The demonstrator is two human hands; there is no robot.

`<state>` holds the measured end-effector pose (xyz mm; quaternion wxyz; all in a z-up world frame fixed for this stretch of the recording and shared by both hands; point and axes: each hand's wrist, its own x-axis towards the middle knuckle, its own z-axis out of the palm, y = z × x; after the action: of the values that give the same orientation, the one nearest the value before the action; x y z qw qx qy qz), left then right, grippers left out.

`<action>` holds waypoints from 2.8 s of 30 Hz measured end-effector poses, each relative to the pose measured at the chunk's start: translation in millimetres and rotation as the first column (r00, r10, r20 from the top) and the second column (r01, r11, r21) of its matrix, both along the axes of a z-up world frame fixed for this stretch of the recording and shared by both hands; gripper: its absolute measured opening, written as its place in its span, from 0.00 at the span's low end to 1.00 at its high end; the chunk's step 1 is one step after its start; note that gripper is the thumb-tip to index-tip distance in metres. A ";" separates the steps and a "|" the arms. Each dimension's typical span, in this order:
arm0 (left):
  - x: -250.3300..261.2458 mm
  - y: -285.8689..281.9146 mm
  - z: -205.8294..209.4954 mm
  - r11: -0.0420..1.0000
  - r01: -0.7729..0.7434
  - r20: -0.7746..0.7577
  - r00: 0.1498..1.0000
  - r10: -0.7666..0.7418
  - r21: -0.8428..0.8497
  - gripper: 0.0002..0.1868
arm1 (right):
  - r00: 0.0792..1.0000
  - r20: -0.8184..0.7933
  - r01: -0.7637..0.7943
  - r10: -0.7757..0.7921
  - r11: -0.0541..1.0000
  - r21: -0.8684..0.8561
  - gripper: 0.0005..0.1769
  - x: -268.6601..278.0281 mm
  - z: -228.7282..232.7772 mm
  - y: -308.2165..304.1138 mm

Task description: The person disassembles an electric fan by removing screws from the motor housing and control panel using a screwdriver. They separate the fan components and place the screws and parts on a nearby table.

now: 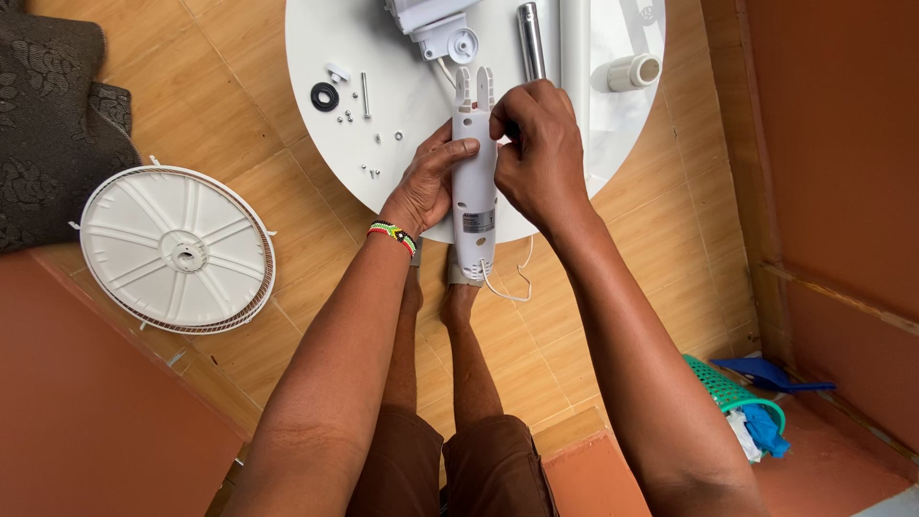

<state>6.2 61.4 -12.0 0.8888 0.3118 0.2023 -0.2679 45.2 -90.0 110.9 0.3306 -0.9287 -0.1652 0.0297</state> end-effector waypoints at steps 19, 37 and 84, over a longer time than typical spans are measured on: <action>2.2 -2.3 9.9 0.997 -0.008 0.029 1.000 0.006 0.076 0.38 | 0.913 -0.254 0.226 -0.320 0.914 -0.336 0.18 -1.4 12.7 12.3; 0.2 -11.3 24.0 0.981 -0.155 0.101 0.984 0.143 0.117 0.28 | 0.982 -0.023 0.188 -0.189 0.981 -0.057 0.15 -8.5 7.9 3.2; 2.1 -20.4 35.6 0.857 -0.227 0.199 0.969 0.150 0.462 0.21 | 0.989 0.082 0.117 -0.123 0.990 0.078 0.13 -11.7 2.5 2.7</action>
<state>8.3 40.9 23.5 0.8185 0.5212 0.2221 -0.0955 33.5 -87.4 113.3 0.3580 -0.9247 -0.1244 -0.0367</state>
